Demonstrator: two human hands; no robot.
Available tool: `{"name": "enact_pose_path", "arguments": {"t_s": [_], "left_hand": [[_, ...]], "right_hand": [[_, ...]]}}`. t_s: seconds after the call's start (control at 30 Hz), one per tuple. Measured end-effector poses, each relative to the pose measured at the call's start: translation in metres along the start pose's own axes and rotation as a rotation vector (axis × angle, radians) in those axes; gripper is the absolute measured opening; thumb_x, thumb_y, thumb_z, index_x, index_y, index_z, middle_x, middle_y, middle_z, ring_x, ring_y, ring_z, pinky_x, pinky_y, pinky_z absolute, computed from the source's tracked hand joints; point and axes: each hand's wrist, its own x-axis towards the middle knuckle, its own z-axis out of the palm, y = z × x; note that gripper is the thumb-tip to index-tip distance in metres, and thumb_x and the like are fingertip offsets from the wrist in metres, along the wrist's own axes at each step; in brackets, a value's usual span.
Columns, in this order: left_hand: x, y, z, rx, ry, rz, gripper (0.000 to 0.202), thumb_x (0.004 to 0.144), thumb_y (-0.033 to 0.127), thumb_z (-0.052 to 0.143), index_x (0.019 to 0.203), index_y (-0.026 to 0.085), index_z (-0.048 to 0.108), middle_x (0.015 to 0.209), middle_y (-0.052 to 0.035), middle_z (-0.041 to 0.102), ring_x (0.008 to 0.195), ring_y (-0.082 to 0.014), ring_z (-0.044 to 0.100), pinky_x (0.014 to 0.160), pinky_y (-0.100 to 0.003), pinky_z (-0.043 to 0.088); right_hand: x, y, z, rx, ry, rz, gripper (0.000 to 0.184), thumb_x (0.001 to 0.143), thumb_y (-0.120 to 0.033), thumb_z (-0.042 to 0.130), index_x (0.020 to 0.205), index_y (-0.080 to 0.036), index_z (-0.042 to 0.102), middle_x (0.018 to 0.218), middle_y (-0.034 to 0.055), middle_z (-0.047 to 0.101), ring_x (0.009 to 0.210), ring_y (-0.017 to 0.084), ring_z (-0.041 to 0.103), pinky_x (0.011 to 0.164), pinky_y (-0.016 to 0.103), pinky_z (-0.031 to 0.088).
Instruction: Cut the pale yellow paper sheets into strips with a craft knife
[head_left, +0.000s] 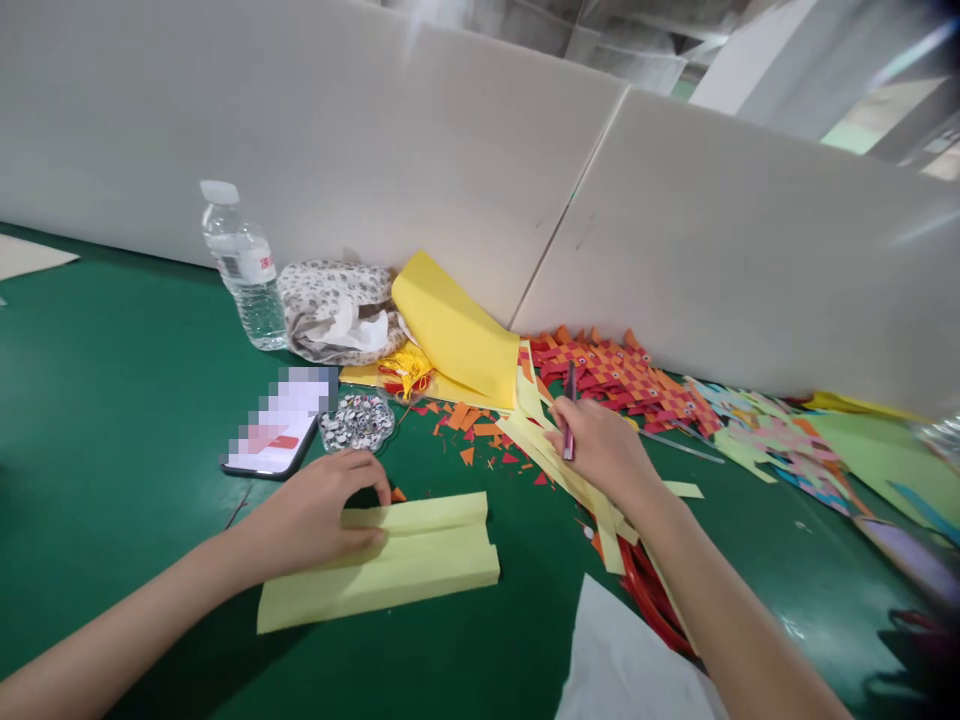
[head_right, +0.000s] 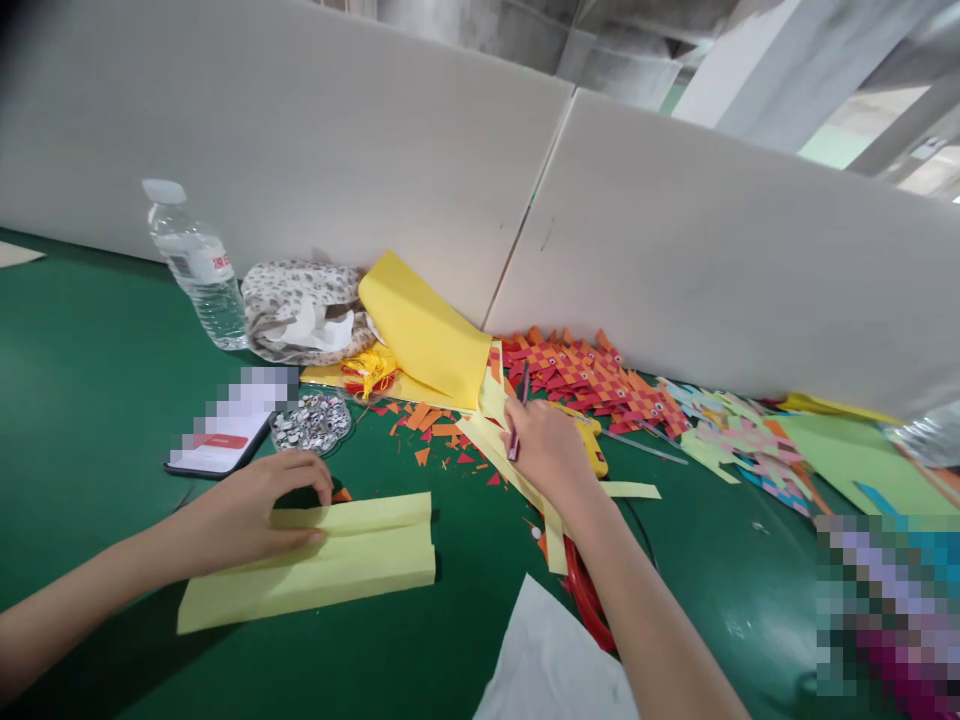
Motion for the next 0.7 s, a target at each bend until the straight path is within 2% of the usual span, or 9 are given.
{"name": "enact_pose_path", "arguments": {"t_s": [0.07,0.17,0.3,0.37,0.47,0.5,0.6,0.63,0.7], "left_hand": [[0.002,0.0,0.002,-0.089,0.036,-0.014,0.013,0.07,0.027,0.068,0.082,0.024,0.063,0.085,-0.0007,0.064,0.075,-0.0192,0.058,0.062,-0.025,0.042],[0.007,0.003,0.004,-0.104,0.149,-0.038,0.009,0.073,0.026,0.066,0.081,0.024,0.062,0.073,0.0014,0.063,0.062,-0.0164,0.055,0.052,-0.022,0.034],[0.015,0.016,-0.005,0.166,0.373,0.12,0.009,0.081,0.025,0.058,0.076,0.023,0.065,0.075,-0.002,0.067,0.07,-0.0193,0.056,0.065,-0.028,0.037],[0.017,0.024,-0.013,0.288,0.503,0.23,0.013,0.083,0.023,0.057,0.075,0.025,0.068,0.077,-0.0029,0.068,0.074,-0.021,0.055,0.07,-0.031,0.036],[0.021,0.032,-0.02,0.307,0.702,0.268,0.009,0.079,0.023,0.065,0.071,0.026,0.069,0.073,-0.0027,0.067,0.071,-0.0212,0.052,0.069,-0.031,0.034],[0.024,0.033,-0.019,0.305,0.71,0.278,0.009,0.079,0.024,0.065,0.07,0.026,0.069,0.073,-0.0028,0.067,0.071,-0.021,0.051,0.068,-0.031,0.033],[0.035,0.03,-0.002,0.323,0.415,0.271,0.016,0.086,0.023,0.053,0.082,0.025,0.069,0.08,-0.0057,0.067,0.072,-0.0211,0.05,0.066,-0.031,0.033],[0.038,0.028,0.007,0.296,0.311,0.267,0.018,0.087,0.021,0.051,0.082,0.023,0.069,0.078,-0.0061,0.066,0.071,-0.0205,0.05,0.065,-0.031,0.033],[0.044,0.023,0.024,0.235,0.212,0.278,0.019,0.086,0.023,0.053,0.073,0.021,0.067,0.068,-0.0048,0.062,0.064,-0.0185,0.048,0.06,-0.029,0.031]], "right_hand": [[-0.005,-0.002,-0.003,0.023,0.095,0.06,0.013,0.081,-0.025,0.06,0.076,-0.022,0.048,0.066,0.0029,0.057,0.062,0.022,0.057,0.053,0.029,0.035],[-0.015,-0.02,-0.007,0.27,0.168,0.038,0.017,0.086,-0.031,0.057,0.078,-0.023,0.045,0.08,0.0061,0.065,0.076,0.024,0.063,0.064,0.032,0.044],[-0.027,-0.058,-0.02,0.643,0.152,-0.043,0.023,0.086,-0.034,0.062,0.078,-0.024,0.042,0.098,0.0064,0.069,0.092,0.024,0.066,0.073,0.034,0.049],[-0.031,-0.072,-0.026,0.704,0.307,-0.029,0.027,0.084,-0.033,0.065,0.076,-0.025,0.04,0.101,0.0079,0.068,0.095,0.025,0.065,0.073,0.036,0.05],[-0.033,-0.082,-0.028,0.788,0.579,0.121,0.026,0.084,-0.027,0.065,0.078,-0.026,0.039,0.09,0.0076,0.065,0.088,0.025,0.066,0.058,0.032,0.049],[-0.033,-0.083,-0.026,0.816,0.617,0.151,0.025,0.084,-0.026,0.065,0.079,-0.026,0.04,0.085,0.0065,0.064,0.085,0.025,0.066,0.055,0.032,0.048],[-0.035,-0.083,-0.015,0.836,0.673,0.139,0.025,0.084,-0.019,0.061,0.079,-0.026,0.039,0.084,0.0055,0.063,0.078,0.022,0.065,0.062,0.035,0.052],[-0.036,-0.083,-0.01,0.817,0.703,0.119,0.025,0.085,-0.016,0.06,0.079,-0.026,0.038,0.088,0.0063,0.064,0.077,0.021,0.065,0.067,0.037,0.052],[-0.04,-0.085,-0.002,0.787,0.734,0.067,0.026,0.084,-0.011,0.058,0.078,-0.026,0.038,0.095,0.0071,0.065,0.077,0.02,0.064,0.072,0.038,0.052]]}}
